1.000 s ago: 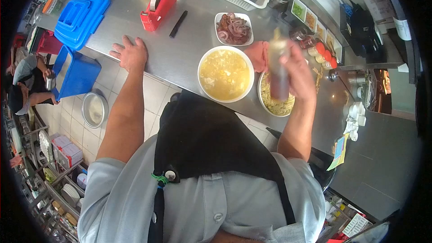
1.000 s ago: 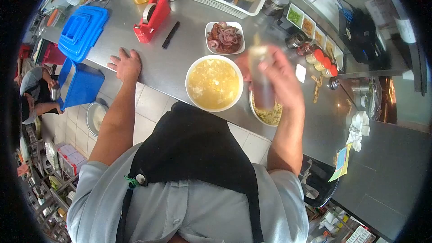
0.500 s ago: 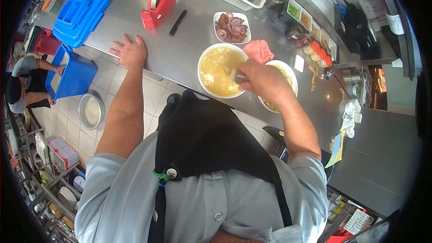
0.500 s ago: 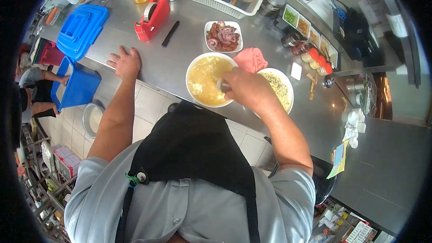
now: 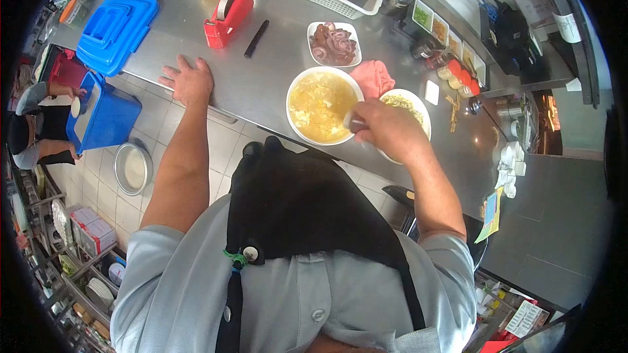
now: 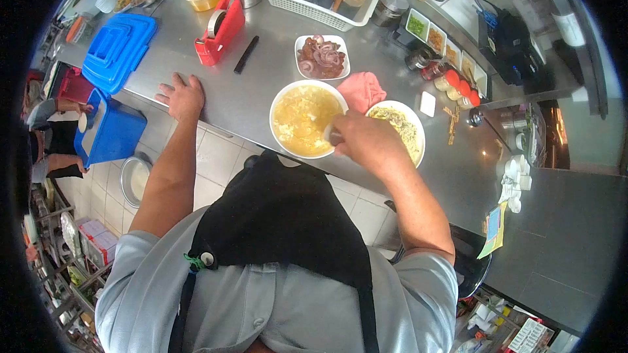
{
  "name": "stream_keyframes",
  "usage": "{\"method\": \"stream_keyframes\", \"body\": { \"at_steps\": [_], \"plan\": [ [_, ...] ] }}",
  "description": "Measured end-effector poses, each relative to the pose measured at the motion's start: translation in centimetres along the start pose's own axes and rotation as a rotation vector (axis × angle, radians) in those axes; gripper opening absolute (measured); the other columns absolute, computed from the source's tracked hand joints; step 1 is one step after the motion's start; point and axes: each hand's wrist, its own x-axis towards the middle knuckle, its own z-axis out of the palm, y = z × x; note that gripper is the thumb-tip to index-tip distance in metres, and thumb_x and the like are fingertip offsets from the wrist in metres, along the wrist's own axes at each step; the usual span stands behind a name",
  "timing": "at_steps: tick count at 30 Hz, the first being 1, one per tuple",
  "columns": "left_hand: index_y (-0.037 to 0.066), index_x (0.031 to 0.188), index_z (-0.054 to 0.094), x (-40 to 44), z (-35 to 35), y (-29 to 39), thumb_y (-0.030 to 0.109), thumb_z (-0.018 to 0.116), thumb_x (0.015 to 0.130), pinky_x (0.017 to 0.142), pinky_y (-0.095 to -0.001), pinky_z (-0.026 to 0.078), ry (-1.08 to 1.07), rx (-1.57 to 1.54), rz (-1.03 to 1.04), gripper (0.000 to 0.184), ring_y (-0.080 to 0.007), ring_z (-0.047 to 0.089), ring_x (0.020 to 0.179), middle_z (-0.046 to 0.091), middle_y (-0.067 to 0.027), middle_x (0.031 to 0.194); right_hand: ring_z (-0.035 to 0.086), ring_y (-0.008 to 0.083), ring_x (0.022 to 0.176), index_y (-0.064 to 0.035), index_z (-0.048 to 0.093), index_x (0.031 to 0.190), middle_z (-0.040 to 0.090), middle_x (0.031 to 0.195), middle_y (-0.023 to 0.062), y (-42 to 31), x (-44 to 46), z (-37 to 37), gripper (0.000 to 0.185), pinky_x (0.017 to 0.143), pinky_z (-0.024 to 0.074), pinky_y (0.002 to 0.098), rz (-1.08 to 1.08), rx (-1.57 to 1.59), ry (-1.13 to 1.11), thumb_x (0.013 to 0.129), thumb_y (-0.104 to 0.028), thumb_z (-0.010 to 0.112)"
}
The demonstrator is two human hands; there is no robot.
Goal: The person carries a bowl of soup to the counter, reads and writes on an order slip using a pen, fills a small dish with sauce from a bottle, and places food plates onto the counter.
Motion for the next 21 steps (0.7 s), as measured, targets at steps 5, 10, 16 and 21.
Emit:
{"method": "stream_keyframes", "body": {
  "at_steps": [5, 10, 16, 21],
  "plan": [
    [0.026, 0.162, 0.041, 0.0, -0.1, 0.1, 0.059, 0.049, 0.101, 0.119, -0.0646, 0.037, -0.008, -0.001, -0.003, 0.07, -0.0552, 0.012, 0.159, 0.022, -0.0261, 0.172, 0.071, 0.0351, 0.106, -0.0083, 0.067, 0.112, 0.072, 0.11, 0.0112, 1.4, -1.2, -0.5, 0.035, 0.089, 0.0547, 0.048, 0.072, -0.056, -0.078, 0.083, -0.019, 0.083],
    [0.026, 0.162, 0.042, 0.0, 0.3, -0.2, 0.059, 0.05, 0.101, 0.12, -0.0646, 0.035, 0.021, -0.001, 0.011, 0.07, -0.0556, 0.013, 0.158, 0.023, -0.0269, 0.171, 0.071, 0.0346, 0.106, -0.0073, 0.066, 0.11, 0.072, 0.109, 0.0117, -0.8, -1.6, 0.7, 0.034, 0.089, 0.0548, 0.0479, -0.001, 0.02, -0.082, 0.082, -0.018, 0.083],
    [0.024, 0.162, 0.041, -0.1, 0.1, -0.1, 0.055, 0.052, 0.101, 0.114, -0.0667, 0.041, 0.023, -0.008, 0.022, 0.07, -0.055, 0.014, 0.158, 0.023, -0.0288, 0.17, 0.069, 0.0366, 0.107, -0.0049, 0.065, 0.118, 0.071, 0.115, 0.0128, 2.9, -0.2, 1.2, 0.042, 0.092, 0.0543, 0.0451, 0.08, 0.045, -0.005, 0.083, -0.018, 0.083],
    [0.023, 0.161, 0.043, -0.3, 0.2, 0.0, 0.054, 0.052, 0.101, 0.115, -0.0666, 0.04, 0.029, -0.011, 0.015, 0.069, -0.0539, 0.014, 0.159, 0.024, -0.0284, 0.171, 0.069, 0.0322, 0.113, -0.0046, 0.06, 0.136, 0.069, 0.126, 0.0165, 2.6, -1.0, 1.9, 0.055, 0.097, 0.0542, 0.0413, -0.039, 0.496, 0.191, 0.088, -0.02, 0.081]
  ]
}}
